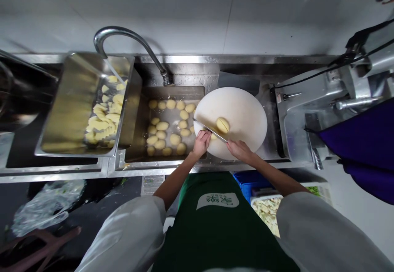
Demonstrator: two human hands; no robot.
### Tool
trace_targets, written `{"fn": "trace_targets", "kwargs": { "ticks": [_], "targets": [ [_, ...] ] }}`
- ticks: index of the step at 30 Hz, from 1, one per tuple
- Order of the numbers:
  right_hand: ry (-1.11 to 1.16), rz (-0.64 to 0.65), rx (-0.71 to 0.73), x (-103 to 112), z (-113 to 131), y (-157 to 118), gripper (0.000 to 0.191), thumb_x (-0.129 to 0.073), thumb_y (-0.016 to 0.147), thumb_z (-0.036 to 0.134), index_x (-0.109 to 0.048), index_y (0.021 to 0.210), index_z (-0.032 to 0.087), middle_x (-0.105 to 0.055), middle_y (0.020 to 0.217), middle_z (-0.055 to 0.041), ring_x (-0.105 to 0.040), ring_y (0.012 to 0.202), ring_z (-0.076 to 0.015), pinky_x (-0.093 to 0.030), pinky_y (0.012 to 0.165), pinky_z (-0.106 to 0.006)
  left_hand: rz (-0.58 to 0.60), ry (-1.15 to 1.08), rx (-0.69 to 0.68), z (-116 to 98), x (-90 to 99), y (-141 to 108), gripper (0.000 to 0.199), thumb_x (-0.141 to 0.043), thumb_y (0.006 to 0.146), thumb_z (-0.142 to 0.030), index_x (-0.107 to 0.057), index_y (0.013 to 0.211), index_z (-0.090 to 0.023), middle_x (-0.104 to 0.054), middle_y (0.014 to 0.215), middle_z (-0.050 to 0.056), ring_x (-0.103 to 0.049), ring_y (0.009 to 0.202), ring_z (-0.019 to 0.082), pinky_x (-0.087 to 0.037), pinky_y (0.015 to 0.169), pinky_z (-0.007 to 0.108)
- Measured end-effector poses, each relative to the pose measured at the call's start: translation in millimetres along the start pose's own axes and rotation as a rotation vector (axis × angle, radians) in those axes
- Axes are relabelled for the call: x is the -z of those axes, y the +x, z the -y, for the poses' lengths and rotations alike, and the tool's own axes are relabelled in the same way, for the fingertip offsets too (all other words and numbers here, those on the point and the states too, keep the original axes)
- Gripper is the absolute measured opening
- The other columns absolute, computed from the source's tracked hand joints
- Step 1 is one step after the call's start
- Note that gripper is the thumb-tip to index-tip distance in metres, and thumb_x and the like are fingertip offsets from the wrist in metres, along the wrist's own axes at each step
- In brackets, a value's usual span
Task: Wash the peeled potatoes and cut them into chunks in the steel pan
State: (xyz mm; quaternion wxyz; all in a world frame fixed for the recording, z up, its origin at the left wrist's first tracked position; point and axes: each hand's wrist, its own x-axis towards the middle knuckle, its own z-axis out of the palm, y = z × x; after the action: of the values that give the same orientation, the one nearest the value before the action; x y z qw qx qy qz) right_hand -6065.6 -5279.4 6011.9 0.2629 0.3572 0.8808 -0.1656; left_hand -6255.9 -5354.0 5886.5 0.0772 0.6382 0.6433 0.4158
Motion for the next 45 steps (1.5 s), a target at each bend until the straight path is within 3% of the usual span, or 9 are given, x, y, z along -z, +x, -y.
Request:
{"fn": "trace_targets", "kwargs": {
  "ticks": [3,9,11,13,18,20,31,37,45],
  "targets": [
    [0.014,-0.072,0.006,9.4,-3.1,-11.4,0.042,-0.025,0.107,0.033,-0.059,0.121,0.013,-0.075,0.102,-0.0156,-0.072,0.094,-0.0255,-0.046,0.078,-0.03,-0.023,-0.023,0.044,1.5,13.3,1.8,0.025,-0.047,0.103,-0.031,-0.068,0.098,-0.019,-0.068,0.097,0.008,-0.064,0.093,0.019,-0.057,0.085,0.036],
    [0.035,-0.117,-0.147,-3.4,-27.0,-65.8,0.036,-0.027,0.108,0.033,-0.057,0.115,0.014,-0.076,0.092,-0.0132,-0.073,0.084,-0.0239,-0.039,0.067,-0.027,-0.509,-0.014,0.368,30.2,86.6,17.2,0.029,-0.059,0.096,-0.042,-0.068,0.086,-0.016,-0.065,0.083,0.005,-0.061,0.078,0.017,-0.054,0.074,0.032],
    [0.034,-0.083,-0.167,-28.3,-39.9,-88.6,0.033,-0.03,0.107,0.032,-0.057,0.111,0.015,-0.076,0.089,-0.012,-0.073,0.081,-0.0233,-0.036,0.063,-0.027,-0.497,-0.052,0.428,38.9,103.1,29.5,0.03,-0.061,0.094,-0.045,-0.069,0.087,-0.016,-0.065,0.083,0.005,-0.06,0.076,0.017,-0.053,0.071,0.03],
    [0.038,-0.043,-0.186,-56.4,-52.4,-108.5,0.03,-0.032,0.107,0.031,-0.058,0.11,0.016,-0.077,0.088,-0.0114,-0.074,0.08,-0.0236,-0.035,0.061,-0.027,-0.338,-0.121,0.403,41.7,106.2,43.9,0.03,-0.059,0.094,-0.044,-0.07,0.09,-0.016,-0.066,0.086,0.006,-0.062,0.078,0.017,-0.054,0.072,0.03],
    [0.058,0.008,-0.271,-95.0,-62.4,-120.0,0.031,-0.031,0.107,0.032,-0.058,0.11,0.016,-0.076,0.09,-0.013,-0.074,0.085,-0.0272,-0.037,0.062,-0.029,0.49,-0.269,0.056,32.5,72.7,73.2,0.024,-0.068,0.084,-0.029,-0.073,0.107,-0.022,-0.069,0.114,0.007,-0.064,0.108,0.024,-0.053,0.099,0.04],
    [0.077,-0.009,-0.294,-94.7,-53.8,-109.5,0.031,-0.031,0.107,0.033,-0.057,0.111,0.016,-0.076,0.092,-0.0134,-0.074,0.086,-0.0268,-0.04,0.064,-0.029,0.628,-0.225,0.001,27.9,56.4,73.0,0.034,-0.074,0.078,-0.022,-0.073,0.111,-0.023,-0.068,0.118,0.006,-0.062,0.114,0.027,-0.05,0.107,0.045],
    [0.179,-0.024,-0.175,-86.0,-4.7,-64.8,0.036,-0.021,0.108,0.029,-0.053,0.114,0.014,-0.074,0.091,-0.0124,-0.073,0.084,-0.0244,-0.044,0.069,-0.029,-0.029,-0.045,0.336,-29.9,-12.5,-28.7,0.036,-0.073,0.086,-0.045,-0.058,0.109,-0.022,-0.058,0.101,0.007,-0.061,0.09,0.022,-0.059,0.083,0.042],
    [0.137,-0.007,-0.161,-78.3,-18.7,-65.3,0.036,-0.021,0.108,0.031,-0.052,0.115,0.014,-0.074,0.09,-0.0126,-0.073,0.083,-0.0243,-0.044,0.069,-0.029,0.031,-0.007,0.113,-35.3,-8.5,-8.6,0.015,-0.049,0.101,-0.027,-0.063,0.1,-0.023,-0.058,0.098,0.006,-0.057,0.097,0.022,-0.055,0.089,0.04],
    [0.103,0.052,-0.168,-61.9,-9.5,-75.4,0.038,-0.019,0.107,0.029,-0.051,0.119,0.013,-0.073,0.092,-0.0153,-0.073,0.088,-0.0269,-0.047,0.075,-0.032,0.209,0.092,0.105,-42.0,-9.0,7.9,0.023,-0.043,0.097,-0.012,-0.063,0.09,-0.021,-0.058,0.096,0.009,-0.052,0.092,0.024,-0.053,0.085,0.039]
  ]
}}
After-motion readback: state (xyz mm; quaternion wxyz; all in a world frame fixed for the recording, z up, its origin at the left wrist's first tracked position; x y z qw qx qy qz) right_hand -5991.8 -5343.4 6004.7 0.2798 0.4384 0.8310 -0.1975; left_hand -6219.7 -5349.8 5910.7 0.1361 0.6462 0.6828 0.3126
